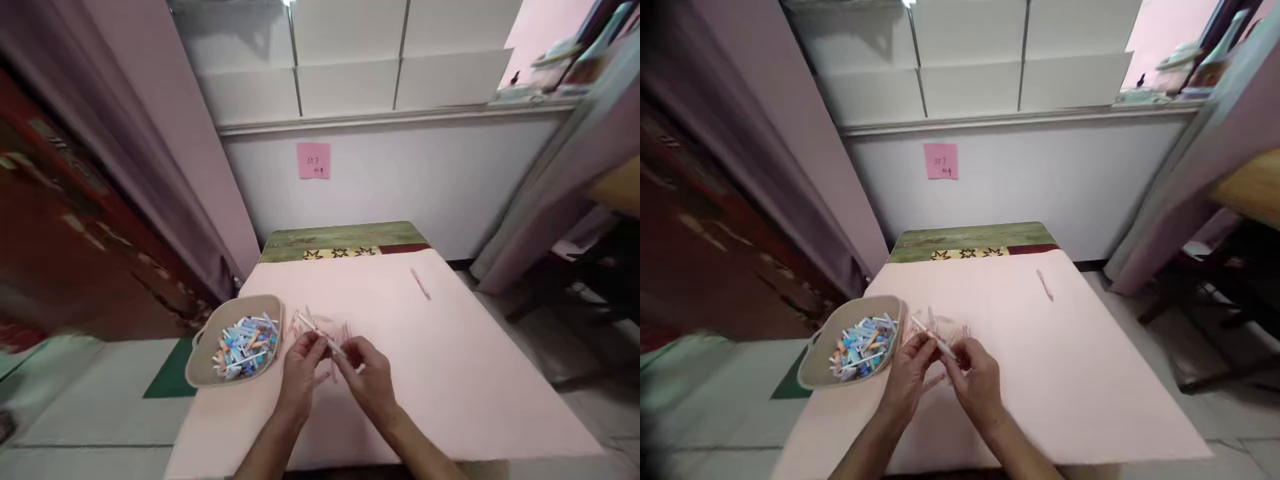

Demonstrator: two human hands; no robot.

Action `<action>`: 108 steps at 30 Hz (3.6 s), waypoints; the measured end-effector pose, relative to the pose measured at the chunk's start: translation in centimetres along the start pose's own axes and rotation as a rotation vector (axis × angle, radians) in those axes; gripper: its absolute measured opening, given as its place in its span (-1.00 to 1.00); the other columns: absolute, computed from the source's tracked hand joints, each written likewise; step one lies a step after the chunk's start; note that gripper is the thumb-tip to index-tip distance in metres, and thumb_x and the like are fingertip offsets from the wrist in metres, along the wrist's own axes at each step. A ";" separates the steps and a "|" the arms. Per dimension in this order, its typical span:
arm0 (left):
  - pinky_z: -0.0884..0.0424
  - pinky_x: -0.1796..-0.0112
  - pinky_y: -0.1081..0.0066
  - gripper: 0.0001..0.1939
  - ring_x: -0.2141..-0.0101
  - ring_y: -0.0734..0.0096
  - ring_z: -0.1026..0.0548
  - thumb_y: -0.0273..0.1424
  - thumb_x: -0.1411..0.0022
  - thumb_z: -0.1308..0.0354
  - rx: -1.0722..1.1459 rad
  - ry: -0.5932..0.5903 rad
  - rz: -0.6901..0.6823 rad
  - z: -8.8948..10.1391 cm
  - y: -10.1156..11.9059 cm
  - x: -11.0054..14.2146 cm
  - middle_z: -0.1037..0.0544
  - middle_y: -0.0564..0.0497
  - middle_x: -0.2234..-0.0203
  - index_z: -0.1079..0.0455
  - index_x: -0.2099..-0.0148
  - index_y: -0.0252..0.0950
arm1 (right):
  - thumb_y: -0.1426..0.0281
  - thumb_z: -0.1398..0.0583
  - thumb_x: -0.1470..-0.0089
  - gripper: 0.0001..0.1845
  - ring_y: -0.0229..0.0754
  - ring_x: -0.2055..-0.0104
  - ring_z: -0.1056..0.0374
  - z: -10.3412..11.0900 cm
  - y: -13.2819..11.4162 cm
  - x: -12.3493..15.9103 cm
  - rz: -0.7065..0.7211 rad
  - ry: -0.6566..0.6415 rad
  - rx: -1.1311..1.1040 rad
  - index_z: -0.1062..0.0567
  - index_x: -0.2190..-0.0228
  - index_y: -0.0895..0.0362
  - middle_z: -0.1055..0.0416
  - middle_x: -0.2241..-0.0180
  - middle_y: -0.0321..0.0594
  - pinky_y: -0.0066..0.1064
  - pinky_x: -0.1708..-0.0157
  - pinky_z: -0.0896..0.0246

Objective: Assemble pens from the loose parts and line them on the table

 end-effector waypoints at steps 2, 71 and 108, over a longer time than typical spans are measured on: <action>-0.39 0.26 0.28 -0.72 0.28 0.35 -0.45 -0.16 -0.05 -0.26 -0.021 -0.012 -0.017 -0.1 -0.5 0.0 -0.48 0.08 0.38 -0.35 0.29 -0.22 | 0.19 -0.18 -0.12 -0.73 -0.31 0.54 -0.24 0.4 0.4 0.2 -0.050 -0.038 -0.017 -0.45 0.45 0.13 -0.36 0.55 -0.31 -0.51 0.50 -0.15; -0.39 0.38 0.39 -0.72 0.44 0.29 -0.47 -0.13 -0.06 -0.21 -0.603 0.275 -0.419 10.2 -4.2 1.5 -0.55 0.02 0.49 -0.48 0.34 -0.25 | 0.16 -0.09 -0.14 -0.66 -0.20 0.41 -0.37 5.1 9.0 -5.4 -0.080 -0.011 0.484 -0.58 0.35 0.08 -0.51 0.38 -0.22 -0.44 0.35 -0.20; -0.37 0.17 0.29 -0.78 0.21 0.18 -0.51 -0.37 -0.20 -0.08 -0.916 0.375 -0.779 11.4 -6.3 1.0 -0.54 -0.10 0.24 -0.44 0.10 -0.21 | 0.20 -0.21 0.04 -0.75 -0.18 0.42 -0.41 -7.9 4.7 -9.0 -0.265 -0.356 0.639 -0.57 0.56 0.08 -0.54 0.51 -0.20 -0.47 0.48 -0.10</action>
Point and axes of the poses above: each hand's wrist, its own x-axis away from the middle knuckle, its own z-axis out of the back of the hand, y = z × x, the point moved 2 cm from there along -x, towards the middle knuckle
